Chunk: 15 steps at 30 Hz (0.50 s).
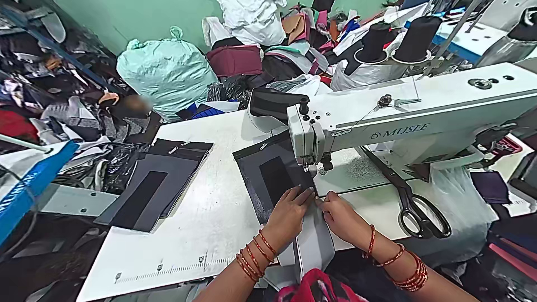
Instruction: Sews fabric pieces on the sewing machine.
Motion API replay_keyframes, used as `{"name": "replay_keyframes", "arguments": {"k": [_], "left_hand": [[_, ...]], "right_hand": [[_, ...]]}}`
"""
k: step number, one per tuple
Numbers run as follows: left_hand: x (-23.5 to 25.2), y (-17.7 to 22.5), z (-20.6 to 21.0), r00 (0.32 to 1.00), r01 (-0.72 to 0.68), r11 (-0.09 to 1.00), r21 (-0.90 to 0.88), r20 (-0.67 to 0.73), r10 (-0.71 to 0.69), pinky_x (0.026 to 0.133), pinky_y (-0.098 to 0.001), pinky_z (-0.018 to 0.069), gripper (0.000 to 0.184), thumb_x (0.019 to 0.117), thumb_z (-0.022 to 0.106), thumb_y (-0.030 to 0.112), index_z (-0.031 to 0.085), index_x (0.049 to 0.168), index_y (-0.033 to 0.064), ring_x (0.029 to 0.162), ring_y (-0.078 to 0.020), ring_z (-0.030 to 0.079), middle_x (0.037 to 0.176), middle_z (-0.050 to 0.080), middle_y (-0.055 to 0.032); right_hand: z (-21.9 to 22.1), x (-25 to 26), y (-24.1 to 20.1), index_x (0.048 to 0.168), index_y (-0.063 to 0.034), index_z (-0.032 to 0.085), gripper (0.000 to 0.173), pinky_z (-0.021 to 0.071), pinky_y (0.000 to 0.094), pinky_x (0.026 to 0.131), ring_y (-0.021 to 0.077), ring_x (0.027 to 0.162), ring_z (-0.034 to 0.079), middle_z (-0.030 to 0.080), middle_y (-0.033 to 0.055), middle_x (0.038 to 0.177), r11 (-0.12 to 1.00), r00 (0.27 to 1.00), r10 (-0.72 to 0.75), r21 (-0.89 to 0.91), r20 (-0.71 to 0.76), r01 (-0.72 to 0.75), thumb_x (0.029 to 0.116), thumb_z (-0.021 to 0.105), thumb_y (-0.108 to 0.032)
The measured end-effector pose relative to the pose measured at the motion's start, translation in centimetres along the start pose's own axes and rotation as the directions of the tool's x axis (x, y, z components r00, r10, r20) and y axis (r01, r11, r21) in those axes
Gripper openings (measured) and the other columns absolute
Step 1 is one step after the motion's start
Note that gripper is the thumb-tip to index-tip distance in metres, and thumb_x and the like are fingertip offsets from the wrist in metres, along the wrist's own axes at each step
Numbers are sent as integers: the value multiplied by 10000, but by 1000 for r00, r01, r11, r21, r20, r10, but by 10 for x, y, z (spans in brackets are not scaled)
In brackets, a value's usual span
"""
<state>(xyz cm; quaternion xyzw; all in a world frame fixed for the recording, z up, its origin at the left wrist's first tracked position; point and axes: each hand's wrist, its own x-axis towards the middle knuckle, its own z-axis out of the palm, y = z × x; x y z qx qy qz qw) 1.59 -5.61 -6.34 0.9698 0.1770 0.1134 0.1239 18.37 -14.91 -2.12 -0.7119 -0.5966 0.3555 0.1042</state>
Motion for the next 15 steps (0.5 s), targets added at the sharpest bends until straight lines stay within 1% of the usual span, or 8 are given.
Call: {"name": "replay_keyframes", "arguments": {"k": [2,5,8,11,12,13,15], "left_hand": [[1,-5,3,999,-6,1000,8,-33,7,1118,-518,453,543,778,617,-128,711,1284,45,1339,-375,578,1427,639,-84],[8,-14,3,999,-11,1000,8,-46,11,1118,-527,452,557,753,615,-126,713,1278,33,1340,-377,577,1420,643,-90],[16,-20,-5,999,40,999,-35,39,-38,1170,-521,388,562,791,596,-127,680,1324,30,1400,-367,517,1470,603,-92],[22,-31,0,996,3,997,-74,-86,-9,1132,-538,443,425,864,550,-108,724,1232,17,1318,-385,591,1338,676,-156],[24,-34,1,994,-5,997,-77,-109,-3,1123,-542,452,403,880,541,-107,731,1214,13,1303,-390,603,1321,684,-165],[26,-37,1,992,-11,997,-77,-123,2,1114,-543,460,393,879,541,-109,737,1199,9,1293,-394,611,1313,689,-170],[31,-43,2,990,-19,997,-74,-140,9,1098,-541,474,392,857,555,-112,743,1181,2,1274,-396,625,1292,699,-173]], "right_hand": [[0,4,-1,1368,19,628,423,501,392,926,332,1048,606,585,265,1170,1000,1000,4,11,-13,-4,979,463,18],[-7,13,-5,1364,16,629,414,497,392,947,328,1080,600,575,257,1197,999,999,32,17,0,-32,990,454,15],[-11,23,-8,1351,30,632,396,487,393,962,335,1092,592,567,266,1208,999,999,30,19,-20,-29,1002,446,12],[-14,32,-10,1377,29,611,404,476,403,1010,359,1152,579,547,291,1273,998,998,48,44,-31,-46,1006,454,6],[-17,35,-11,1395,26,595,414,468,409,1029,365,1183,569,533,299,1306,997,998,56,46,-21,-55,1007,453,6],[-19,38,-12,1406,27,585,419,458,418,1050,373,1217,559,525,306,1335,997,998,62,41,-11,-61,1009,452,8],[-23,45,-14,1398,35,589,414,439,429,1072,376,1259,539,529,303,1350,998,998,62,25,-1,-62,1008,451,15]]}}
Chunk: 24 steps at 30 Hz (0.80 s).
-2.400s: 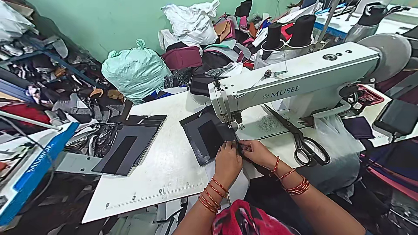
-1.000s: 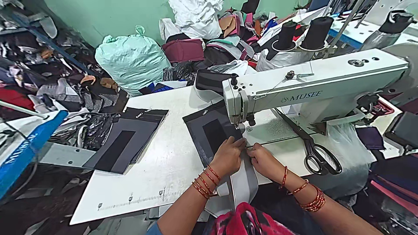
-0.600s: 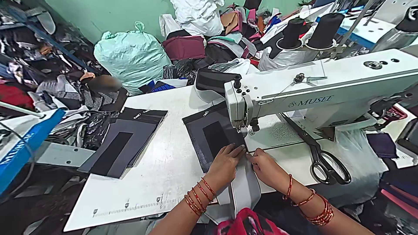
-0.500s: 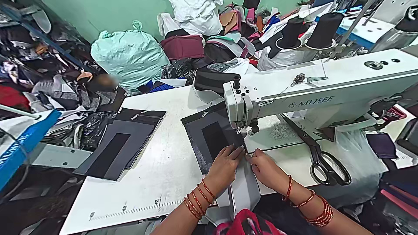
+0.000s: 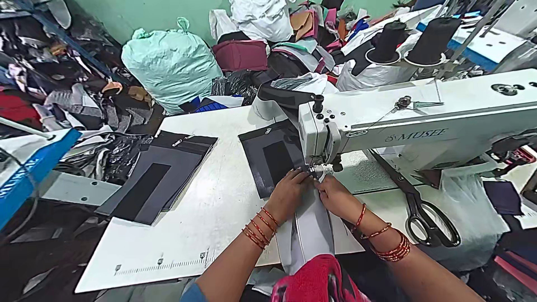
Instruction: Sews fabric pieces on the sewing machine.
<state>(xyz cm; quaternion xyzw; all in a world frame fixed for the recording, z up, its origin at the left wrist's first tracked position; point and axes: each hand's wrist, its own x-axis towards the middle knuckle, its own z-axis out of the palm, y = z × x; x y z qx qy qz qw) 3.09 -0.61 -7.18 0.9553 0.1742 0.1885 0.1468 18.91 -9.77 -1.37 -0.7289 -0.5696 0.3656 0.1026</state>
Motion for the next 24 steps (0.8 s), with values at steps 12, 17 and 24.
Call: {"name": "replay_keyframes", "arguments": {"k": [12,17,24], "left_hand": [[7,-6,-4,995,65,997,-43,81,-61,1160,-499,417,431,861,549,-113,720,1241,-2,1344,-374,576,1357,670,-163],[15,-3,-12,982,116,992,-38,156,-109,1186,-477,383,433,895,512,-116,701,1270,-12,1374,-358,550,1391,646,-170],[17,-7,-9,985,126,988,-85,131,-115,1204,-511,351,381,917,522,-103,709,1241,-30,1390,-385,528,1385,643,-193]], "right_hand": [[-5,9,-4,1411,51,572,425,406,432,1108,378,1296,522,566,296,1344,999,1000,-8,-32,7,8,1003,455,24],[-6,13,-5,1409,47,575,423,405,434,1105,370,1284,533,571,294,1341,1000,1000,7,-16,-17,-7,1006,450,24],[-4,16,-5,1389,32,603,409,442,441,1066,372,1219,571,590,293,1295,999,997,17,-33,-73,-20,1004,470,12]]}}
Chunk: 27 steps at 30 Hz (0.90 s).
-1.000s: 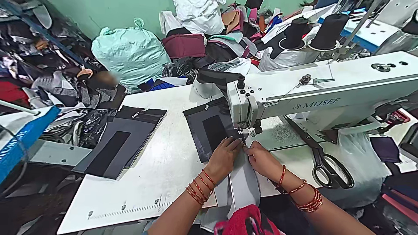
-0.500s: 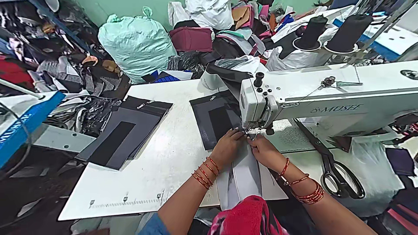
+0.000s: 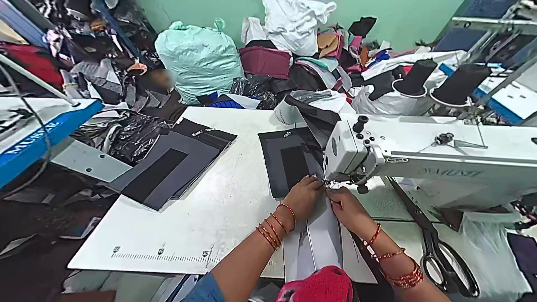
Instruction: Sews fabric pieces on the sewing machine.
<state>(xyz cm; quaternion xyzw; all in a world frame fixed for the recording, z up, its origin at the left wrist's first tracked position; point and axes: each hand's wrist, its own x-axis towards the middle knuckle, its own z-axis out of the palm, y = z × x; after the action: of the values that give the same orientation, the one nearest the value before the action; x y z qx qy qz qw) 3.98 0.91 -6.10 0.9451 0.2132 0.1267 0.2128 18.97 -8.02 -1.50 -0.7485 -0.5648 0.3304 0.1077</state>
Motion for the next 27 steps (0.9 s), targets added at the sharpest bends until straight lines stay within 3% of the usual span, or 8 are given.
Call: {"name": "replay_keyframes", "arguments": {"k": [10,19,23,25,27], "left_hand": [[0,0,-5,996,18,998,-57,85,-13,1243,-491,275,367,972,494,-69,659,1300,-52,1445,-367,466,1436,605,-193],[2,2,-9,990,43,997,-59,134,-35,1254,-488,252,380,953,519,-63,655,1308,-40,1468,-362,432,1452,590,-187],[-1,17,-10,981,141,989,-51,139,-133,1249,-566,207,457,944,591,226,650,1319,-27,1496,-368,384,1496,549,-185],[-3,31,-12,956,226,974,-35,199,-215,1251,-613,128,547,1000,557,347,582,1405,-19,1547,-362,279,1583,451,-173],[-5,43,-14,918,294,955,21,273,-289,1238,-656,56,665,1028,512,438,445,1528,5,1585,-349,162,1672,311,-143]], "right_hand": [[9,0,8,1330,36,653,374,464,416,1038,347,1175,597,636,268,1240,998,994,-46,-40,-103,42,995,488,13],[24,-2,15,1328,19,663,393,496,397,989,324,1113,615,643,261,1202,998,969,-61,9,-238,65,964,514,15],[40,-6,22,1288,23,692,386,527,393,908,313,1006,639,661,250,1080,989,908,-140,-10,-395,148,942,521,34],[48,-12,26,1262,31,706,377,546,390,867,309,952,652,666,243,1033,977,860,-206,-54,-467,205,928,532,45],[53,-22,31,1290,18,693,394,568,359,822,280,911,663,658,228,1057,970,831,-241,-88,-501,228,930,533,30]]}}
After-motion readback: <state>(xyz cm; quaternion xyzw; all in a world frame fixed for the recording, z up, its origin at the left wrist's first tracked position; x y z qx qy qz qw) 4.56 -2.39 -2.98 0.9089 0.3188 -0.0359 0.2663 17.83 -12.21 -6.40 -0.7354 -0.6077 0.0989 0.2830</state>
